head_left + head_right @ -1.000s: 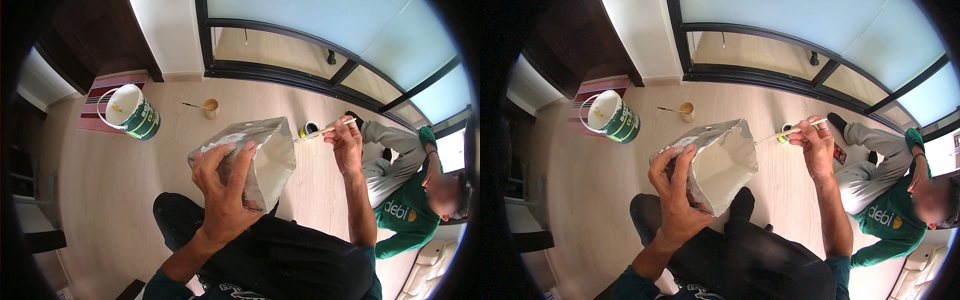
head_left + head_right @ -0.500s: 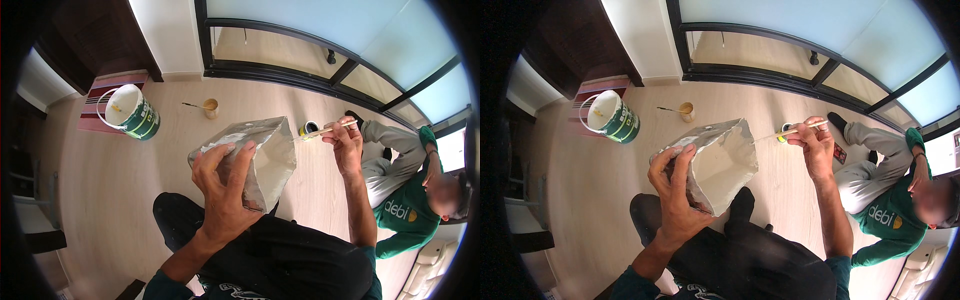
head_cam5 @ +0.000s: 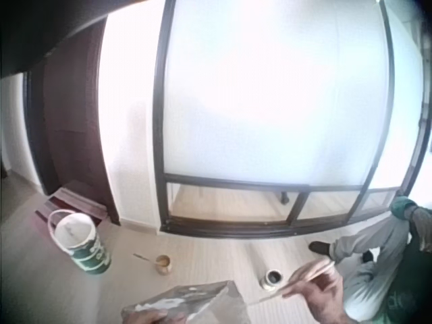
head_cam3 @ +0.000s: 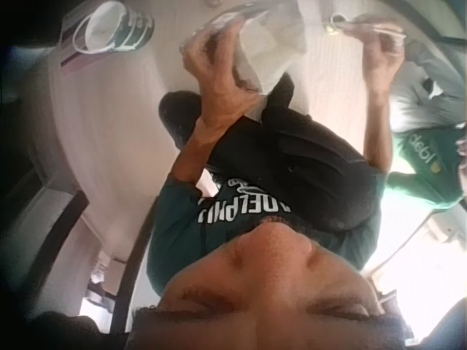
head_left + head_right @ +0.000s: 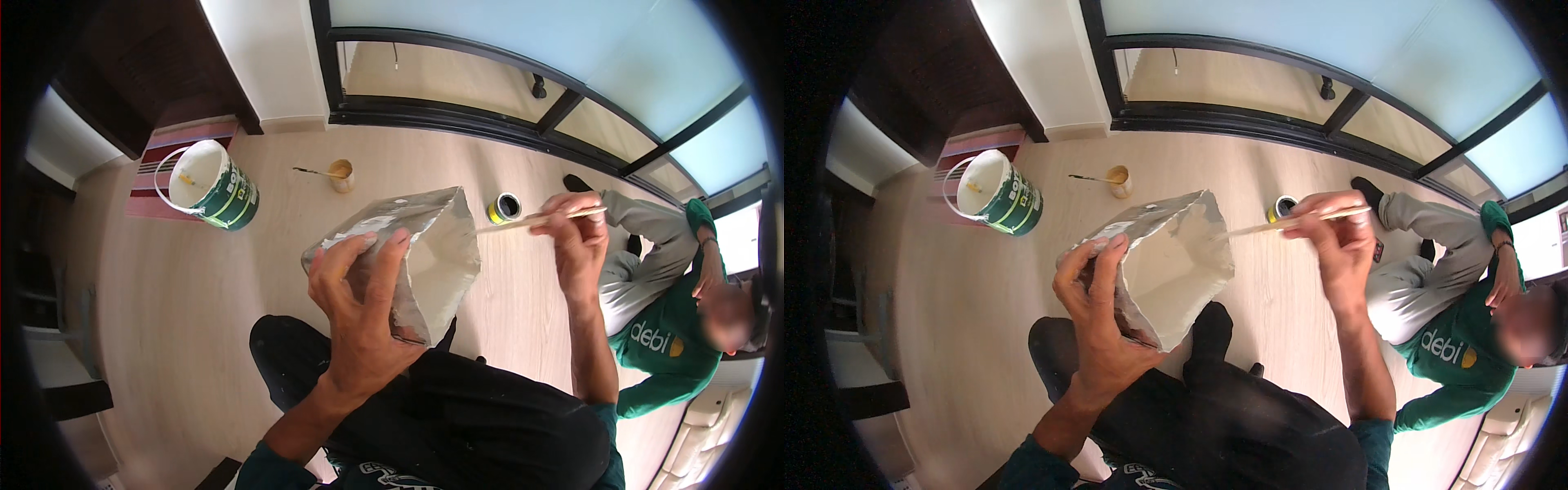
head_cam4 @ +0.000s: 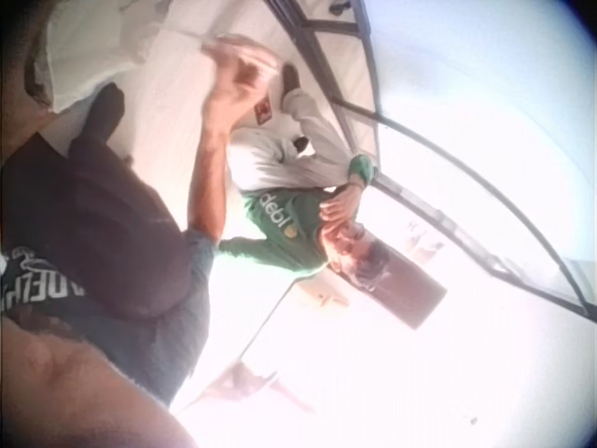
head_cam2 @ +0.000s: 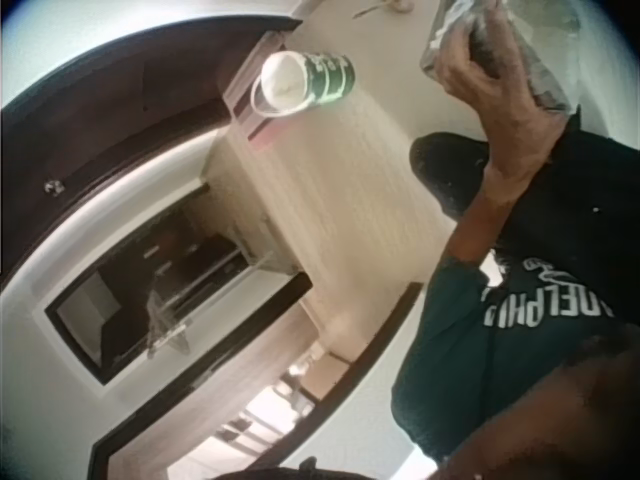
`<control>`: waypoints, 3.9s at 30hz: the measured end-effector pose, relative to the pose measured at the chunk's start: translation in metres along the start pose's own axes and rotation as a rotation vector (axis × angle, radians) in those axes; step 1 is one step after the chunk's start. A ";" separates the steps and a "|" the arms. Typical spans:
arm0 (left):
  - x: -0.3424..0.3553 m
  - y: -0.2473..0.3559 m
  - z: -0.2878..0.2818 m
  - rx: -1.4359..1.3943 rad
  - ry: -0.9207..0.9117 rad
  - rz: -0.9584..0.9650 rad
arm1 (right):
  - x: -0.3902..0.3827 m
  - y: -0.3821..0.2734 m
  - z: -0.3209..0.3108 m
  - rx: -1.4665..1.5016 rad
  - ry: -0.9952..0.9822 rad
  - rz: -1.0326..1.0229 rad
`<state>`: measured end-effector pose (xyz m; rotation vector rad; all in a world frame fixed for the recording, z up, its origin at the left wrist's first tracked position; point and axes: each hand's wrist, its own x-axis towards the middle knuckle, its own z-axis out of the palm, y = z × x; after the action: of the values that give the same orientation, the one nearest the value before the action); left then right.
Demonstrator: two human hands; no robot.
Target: The person stirs a white substance in a small container with a thin stick and applies it to the bottom edge of a sliding door frame while sitting on the floor.
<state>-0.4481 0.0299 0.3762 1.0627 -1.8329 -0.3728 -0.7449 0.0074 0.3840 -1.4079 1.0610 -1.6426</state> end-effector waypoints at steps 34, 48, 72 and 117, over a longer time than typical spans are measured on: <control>-0.001 0.000 -0.002 -0.003 0.000 0.008 | 0.013 0.003 -0.022 -0.010 0.057 0.210; -0.001 0.002 -0.006 0.015 -0.008 0.012 | 0.015 0.007 -0.025 0.083 0.055 0.223; -0.002 0.001 -0.005 0.018 -0.013 0.004 | 0.014 0.021 -0.031 0.080 0.084 0.213; -0.001 0.011 0.000 0.008 -0.008 0.025 | 0.001 -0.027 0.068 -0.825 -0.345 -0.258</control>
<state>-0.4535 0.0364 0.3826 1.0441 -1.8545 -0.3559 -0.6776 0.0082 0.4135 -2.3373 1.4648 -1.0662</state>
